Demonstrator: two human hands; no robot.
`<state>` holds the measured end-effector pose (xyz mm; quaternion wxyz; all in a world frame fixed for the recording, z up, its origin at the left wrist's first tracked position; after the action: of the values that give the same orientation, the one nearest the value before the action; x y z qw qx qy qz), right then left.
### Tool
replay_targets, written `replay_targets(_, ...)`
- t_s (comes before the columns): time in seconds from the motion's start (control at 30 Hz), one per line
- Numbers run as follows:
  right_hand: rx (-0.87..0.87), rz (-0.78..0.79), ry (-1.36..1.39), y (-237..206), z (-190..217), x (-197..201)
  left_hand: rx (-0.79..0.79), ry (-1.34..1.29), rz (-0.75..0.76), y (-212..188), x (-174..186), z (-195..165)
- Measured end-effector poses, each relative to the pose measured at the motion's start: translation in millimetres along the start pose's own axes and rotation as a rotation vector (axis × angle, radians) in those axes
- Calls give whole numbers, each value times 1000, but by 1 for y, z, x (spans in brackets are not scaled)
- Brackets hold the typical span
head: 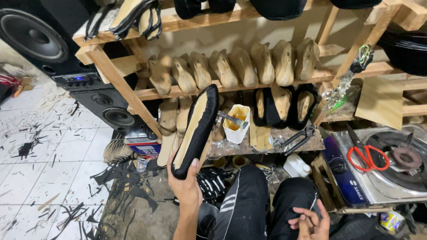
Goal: The person sits on the floor holding a black fabric shoe upper fitted over a wooden last. They hammer the upper with a shoemaker's hammer, press and smooth the fabric around the last, adjust the toe area, and manipulate the decorative bow on the top of the shoe.
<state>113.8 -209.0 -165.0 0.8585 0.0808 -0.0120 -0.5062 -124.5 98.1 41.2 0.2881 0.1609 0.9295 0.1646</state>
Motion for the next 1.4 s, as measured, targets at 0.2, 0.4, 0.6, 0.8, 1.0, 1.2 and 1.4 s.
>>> replay_targets(0.2, -72, -63, -40, -11, 23, -3, -110, 385, 18, 47, -18, -22)
replay_targets(0.4, -121, -81, -65, -6, 18, -3, -155, 307, 31, 136, -44, -14)
replay_targets(0.6, -70, -44, -22, -7, 9, -7, 19, 34, -133, 188, -96, 75)
replay_targets(0.8, 15, -30, -20, -7, 9, 0, -278, 648, -259, 219, -142, 122)
replay_targets(1.0, -43, -49, -58, -10, 7, 5, -227, 894, -192, 240, -140, 156)
replay_targets(1.2, -145, -65, -22, -9, -11, 8, -324, 858, -49, 219, -144, 107)
replay_targets(1.4, -85, -13, -34, -2, -28, 15, -822, 920, 98, 215, -187, -20)
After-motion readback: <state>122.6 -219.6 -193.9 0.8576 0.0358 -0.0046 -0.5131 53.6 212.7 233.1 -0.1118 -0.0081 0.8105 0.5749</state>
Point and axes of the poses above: each hand's wrist, its own y-axis towards the middle knuckle, its own x-axis out of the back of the hand, z = x × y, the point moved 6 cm from there along y, towards the middle knuckle, and after that the axes turned 13 degrees about z, right-handed, at the moved point
